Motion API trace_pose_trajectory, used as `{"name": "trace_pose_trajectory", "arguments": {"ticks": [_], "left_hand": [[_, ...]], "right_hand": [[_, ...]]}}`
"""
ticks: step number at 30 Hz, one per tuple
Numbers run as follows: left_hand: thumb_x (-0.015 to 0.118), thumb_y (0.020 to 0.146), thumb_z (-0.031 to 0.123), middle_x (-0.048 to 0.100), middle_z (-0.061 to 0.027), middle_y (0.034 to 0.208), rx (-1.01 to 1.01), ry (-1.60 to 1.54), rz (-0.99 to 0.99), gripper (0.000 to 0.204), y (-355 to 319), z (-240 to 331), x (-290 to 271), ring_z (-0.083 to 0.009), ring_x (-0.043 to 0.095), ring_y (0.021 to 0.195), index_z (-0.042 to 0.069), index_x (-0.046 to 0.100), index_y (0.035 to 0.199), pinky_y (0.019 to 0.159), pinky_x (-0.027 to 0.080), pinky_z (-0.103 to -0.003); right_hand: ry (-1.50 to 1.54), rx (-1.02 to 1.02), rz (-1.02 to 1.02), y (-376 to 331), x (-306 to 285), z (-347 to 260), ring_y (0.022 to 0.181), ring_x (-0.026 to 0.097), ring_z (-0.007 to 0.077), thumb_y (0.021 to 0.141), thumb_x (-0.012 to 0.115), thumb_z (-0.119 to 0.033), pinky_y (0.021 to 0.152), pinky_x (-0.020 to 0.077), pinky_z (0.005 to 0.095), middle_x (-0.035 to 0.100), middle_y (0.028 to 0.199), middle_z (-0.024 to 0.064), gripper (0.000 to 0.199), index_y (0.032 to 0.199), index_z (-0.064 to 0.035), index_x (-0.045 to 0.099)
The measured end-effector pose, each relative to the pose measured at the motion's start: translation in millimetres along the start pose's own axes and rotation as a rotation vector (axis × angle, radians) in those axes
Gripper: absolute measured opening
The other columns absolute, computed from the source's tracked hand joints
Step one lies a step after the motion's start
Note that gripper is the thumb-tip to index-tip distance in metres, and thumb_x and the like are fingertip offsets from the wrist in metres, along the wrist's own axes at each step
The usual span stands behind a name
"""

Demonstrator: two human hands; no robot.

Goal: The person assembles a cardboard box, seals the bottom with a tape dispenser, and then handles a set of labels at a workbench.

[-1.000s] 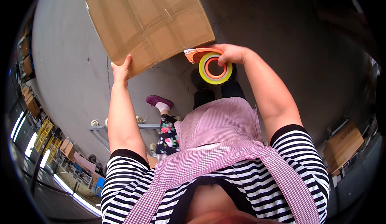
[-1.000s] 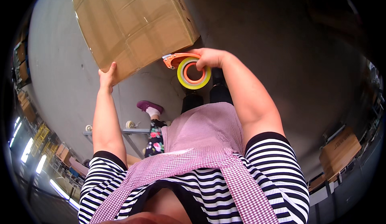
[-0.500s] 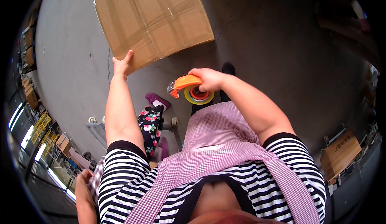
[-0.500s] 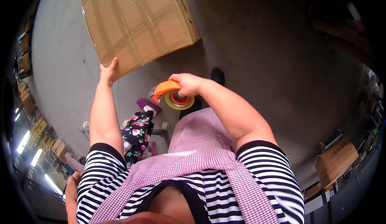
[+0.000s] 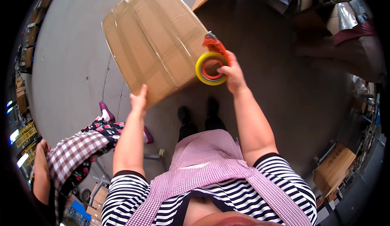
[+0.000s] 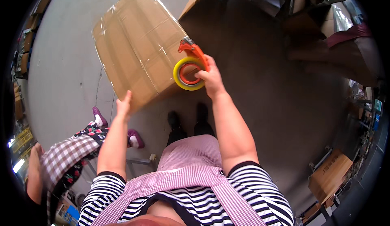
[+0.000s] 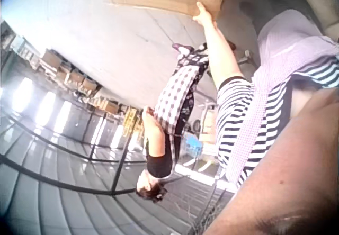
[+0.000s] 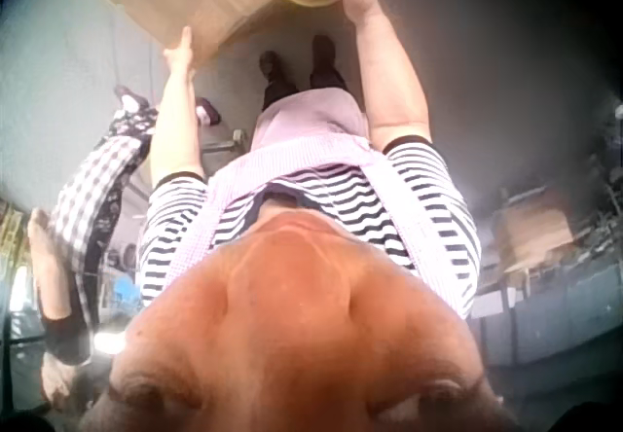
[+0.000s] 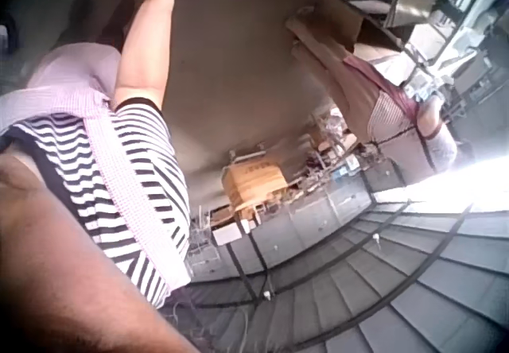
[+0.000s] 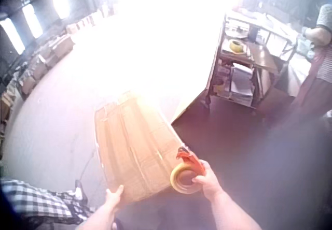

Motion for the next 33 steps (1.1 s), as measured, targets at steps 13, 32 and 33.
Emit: {"name": "trace_pose_trajectory", "arguments": {"ticks": [13,32,33], "left_hand": [[0.033,0.104,0.048,0.04,-0.016,0.149,-0.367,-0.539,-0.513,0.063,-352,-28,187,-0.0327,0.055,0.122,0.007,0.024,0.151,0.095,0.048,-0.047],[0.084,0.072,0.028,0.038,-0.0178,0.142,0.26,0.648,-0.565,0.09,-350,28,224,-0.0365,0.046,0.127,0.019,0.035,0.148,0.108,0.042,-0.043],[0.084,0.073,0.025,0.041,-0.0168,0.138,0.235,0.621,-0.625,0.087,-354,27,228,-0.0365,0.048,0.124,0.021,0.039,0.147,0.107,0.043,-0.043]], "right_hand": [[0.166,-0.151,-0.111,-228,-119,-144,0.126,0.049,0.0212,0.07,0.051,-0.001,0.106,0.0363,0.0385,0.054,0.134,0.0092,0.07,0.139,-0.0002,0.043],[0.52,0.111,0.52,-391,-410,64,0.099,0.062,0.0215,0.076,0.063,-0.004,0.094,0.0476,0.0348,0.065,0.103,0.0062,0.032,0.108,-0.0026,0.063],[0.417,0.115,0.53,-388,-414,66,0.099,0.063,0.0203,0.077,0.063,-0.005,0.096,0.0471,0.0347,0.067,0.1,0.0061,0.029,0.106,-0.001,0.063]]}}
Point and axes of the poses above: each hand's wrist, its own y-axis towards the middle knuckle, its own x-axis out of the palm, z = x × y, the point moved 7 cm from there along y, towards the middle knuckle
